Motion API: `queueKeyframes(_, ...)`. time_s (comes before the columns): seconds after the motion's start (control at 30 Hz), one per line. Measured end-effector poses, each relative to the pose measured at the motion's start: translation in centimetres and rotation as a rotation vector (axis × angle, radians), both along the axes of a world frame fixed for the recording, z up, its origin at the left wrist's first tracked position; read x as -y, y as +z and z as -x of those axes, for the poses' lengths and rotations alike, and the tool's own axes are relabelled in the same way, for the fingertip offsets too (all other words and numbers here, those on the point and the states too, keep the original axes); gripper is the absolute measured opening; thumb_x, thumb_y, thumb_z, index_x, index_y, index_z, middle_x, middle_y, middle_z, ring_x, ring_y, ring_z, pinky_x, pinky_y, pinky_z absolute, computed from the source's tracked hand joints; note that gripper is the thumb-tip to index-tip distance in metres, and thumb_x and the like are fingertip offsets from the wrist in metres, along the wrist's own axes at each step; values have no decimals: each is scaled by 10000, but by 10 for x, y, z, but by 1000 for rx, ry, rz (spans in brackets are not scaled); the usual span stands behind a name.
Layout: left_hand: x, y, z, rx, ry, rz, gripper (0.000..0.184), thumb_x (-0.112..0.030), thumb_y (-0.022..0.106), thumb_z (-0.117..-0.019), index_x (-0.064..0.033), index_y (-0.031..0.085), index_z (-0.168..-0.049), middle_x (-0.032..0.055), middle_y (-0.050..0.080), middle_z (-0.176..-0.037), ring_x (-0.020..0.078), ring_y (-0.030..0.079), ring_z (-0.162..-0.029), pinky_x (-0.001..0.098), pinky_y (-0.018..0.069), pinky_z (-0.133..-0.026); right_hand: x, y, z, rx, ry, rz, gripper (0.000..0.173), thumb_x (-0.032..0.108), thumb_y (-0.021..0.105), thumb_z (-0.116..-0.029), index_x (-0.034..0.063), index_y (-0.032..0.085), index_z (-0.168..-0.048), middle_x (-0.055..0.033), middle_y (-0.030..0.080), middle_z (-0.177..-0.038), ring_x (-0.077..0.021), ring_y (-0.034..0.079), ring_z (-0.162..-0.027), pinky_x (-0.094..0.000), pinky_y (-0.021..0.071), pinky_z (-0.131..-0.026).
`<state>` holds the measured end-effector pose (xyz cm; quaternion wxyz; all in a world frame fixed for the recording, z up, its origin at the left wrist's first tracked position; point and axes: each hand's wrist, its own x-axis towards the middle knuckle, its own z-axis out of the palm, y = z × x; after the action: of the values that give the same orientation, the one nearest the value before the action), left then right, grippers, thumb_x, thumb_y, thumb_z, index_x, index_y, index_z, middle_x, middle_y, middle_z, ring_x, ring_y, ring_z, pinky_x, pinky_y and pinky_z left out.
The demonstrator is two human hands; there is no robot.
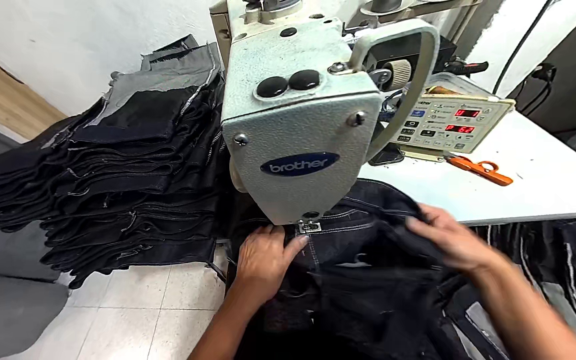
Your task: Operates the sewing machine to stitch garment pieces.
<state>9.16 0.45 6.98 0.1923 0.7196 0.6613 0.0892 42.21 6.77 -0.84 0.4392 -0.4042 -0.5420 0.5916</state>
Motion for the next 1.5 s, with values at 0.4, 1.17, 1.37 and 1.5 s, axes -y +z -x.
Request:
queueKeyframes(0.4, 39, -56, 137, 520, 394, -259, 319, -306, 596, -966, -84, 697, -760, -52, 614, -708, 36, 595, -700, 291, 512, -694, -91, 67, 103, 289, 347, -764, 207, 83, 669, -848, 15, 697, -1042, 49, 698, -928, 107, 608, -897, -97, 493, -844)
queueKeyframes(1.17, 16, -53, 147, 616, 342, -420, 309, -267, 592, -948, -182, 651, -657, -108, 570, -663, 3, 552, -642, 205, 471, -614, -103, 7, 76, 618, 107, -430, 255, 117, 777, -798, -1, 694, -1007, -66, 690, -901, -103, 633, -822, -342, 518, -800)
queueKeyframes(1.37, 24, -56, 144, 505, 304, -477, 368, -352, 567, -955, -173, 644, -642, -110, 572, -670, -4, 580, -731, 224, 476, -740, -79, 23, 82, 422, 68, -184, 206, -46, 721, -787, 87, 653, -930, 76, 664, -815, 65, 610, -773, -130, 519, -747)
queueKeyframes(1.5, 21, -54, 144, 485, 286, -477, 375, -384, 558, -964, -183, 672, -669, -115, 603, -696, 2, 596, -752, 242, 487, -760, -62, 32, 90, -149, 53, -501, 164, -68, 569, -909, 82, 618, -949, 110, 653, -838, 101, 581, -786, -78, 477, -717)
